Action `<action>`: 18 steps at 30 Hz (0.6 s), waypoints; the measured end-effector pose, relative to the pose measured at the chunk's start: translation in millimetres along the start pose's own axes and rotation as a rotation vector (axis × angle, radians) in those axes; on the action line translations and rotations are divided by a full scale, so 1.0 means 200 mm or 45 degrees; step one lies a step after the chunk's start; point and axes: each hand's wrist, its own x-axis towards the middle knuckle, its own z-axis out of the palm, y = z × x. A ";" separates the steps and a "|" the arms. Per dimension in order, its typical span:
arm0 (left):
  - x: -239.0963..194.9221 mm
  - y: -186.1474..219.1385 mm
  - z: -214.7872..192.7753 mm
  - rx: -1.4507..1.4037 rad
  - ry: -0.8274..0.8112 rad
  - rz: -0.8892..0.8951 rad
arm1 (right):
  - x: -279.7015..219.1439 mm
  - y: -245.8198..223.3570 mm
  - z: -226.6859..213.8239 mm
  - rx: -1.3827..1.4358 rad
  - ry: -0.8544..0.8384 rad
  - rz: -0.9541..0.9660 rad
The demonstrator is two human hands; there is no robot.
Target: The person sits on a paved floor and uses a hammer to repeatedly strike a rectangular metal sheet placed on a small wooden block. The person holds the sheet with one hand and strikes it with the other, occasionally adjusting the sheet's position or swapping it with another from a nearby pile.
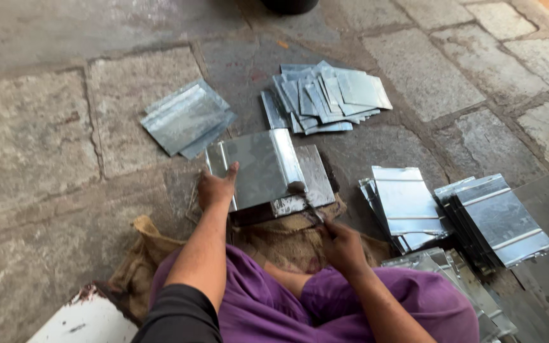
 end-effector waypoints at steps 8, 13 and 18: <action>-0.01 0.00 -0.02 -0.031 -0.105 -0.002 | 0.07 -0.20 -0.24 0.561 0.349 -0.066; -0.03 0.03 -0.05 -0.007 -0.119 -0.025 | 0.00 -0.01 -0.07 -0.167 0.176 -0.204; -0.01 0.00 -0.02 -0.051 -0.032 0.070 | 0.06 -0.11 -0.15 -0.126 -0.062 0.257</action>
